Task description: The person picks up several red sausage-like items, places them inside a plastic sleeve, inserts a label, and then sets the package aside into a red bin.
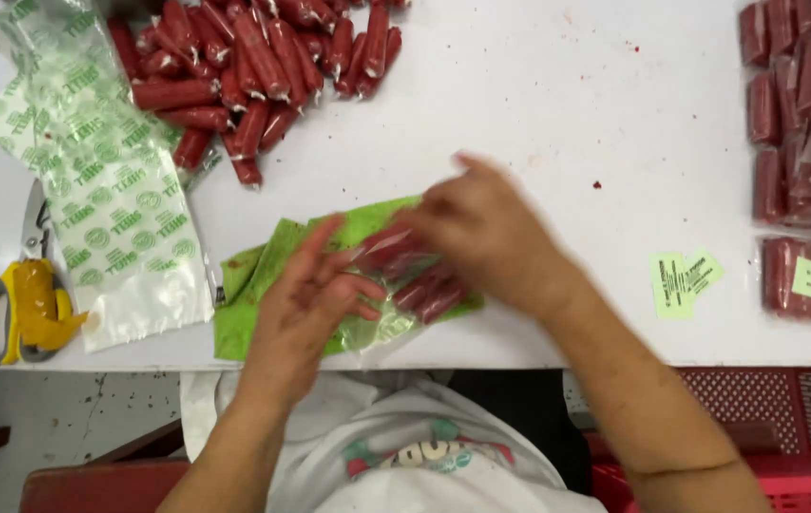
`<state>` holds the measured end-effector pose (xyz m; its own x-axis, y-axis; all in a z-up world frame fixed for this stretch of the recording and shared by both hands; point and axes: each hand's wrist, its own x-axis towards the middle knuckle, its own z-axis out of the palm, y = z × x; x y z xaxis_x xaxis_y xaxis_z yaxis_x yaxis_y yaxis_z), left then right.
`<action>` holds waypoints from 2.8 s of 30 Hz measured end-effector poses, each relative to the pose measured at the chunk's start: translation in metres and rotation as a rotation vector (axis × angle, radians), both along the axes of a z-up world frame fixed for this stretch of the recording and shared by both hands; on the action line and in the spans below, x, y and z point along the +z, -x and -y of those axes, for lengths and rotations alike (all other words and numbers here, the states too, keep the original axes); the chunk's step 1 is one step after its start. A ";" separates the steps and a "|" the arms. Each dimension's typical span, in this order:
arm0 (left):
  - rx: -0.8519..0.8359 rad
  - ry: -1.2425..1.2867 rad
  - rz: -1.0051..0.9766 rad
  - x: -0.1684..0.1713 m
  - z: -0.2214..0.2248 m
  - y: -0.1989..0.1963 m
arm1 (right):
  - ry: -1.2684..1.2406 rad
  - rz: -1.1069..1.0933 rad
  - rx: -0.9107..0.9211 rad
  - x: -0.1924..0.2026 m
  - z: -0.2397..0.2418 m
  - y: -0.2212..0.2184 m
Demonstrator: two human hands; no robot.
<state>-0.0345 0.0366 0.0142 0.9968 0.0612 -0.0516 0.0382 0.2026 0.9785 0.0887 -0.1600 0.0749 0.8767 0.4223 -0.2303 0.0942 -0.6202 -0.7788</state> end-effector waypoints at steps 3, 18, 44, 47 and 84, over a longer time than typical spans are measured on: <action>0.132 0.139 -0.077 -0.007 0.009 0.013 | -0.081 0.964 0.529 -0.044 0.013 0.035; 0.261 -0.788 0.273 -0.115 0.005 0.031 | -0.164 0.222 0.282 -0.119 0.050 0.027; 0.211 -1.522 0.053 -0.070 0.041 0.023 | -0.258 0.668 0.137 -0.045 0.074 0.039; 0.095 -1.327 -0.117 -0.055 0.037 -0.007 | -0.070 0.834 0.329 -0.092 0.018 0.090; 0.326 -1.372 0.855 -0.082 -0.005 0.000 | -0.230 0.859 0.383 -0.115 0.043 0.004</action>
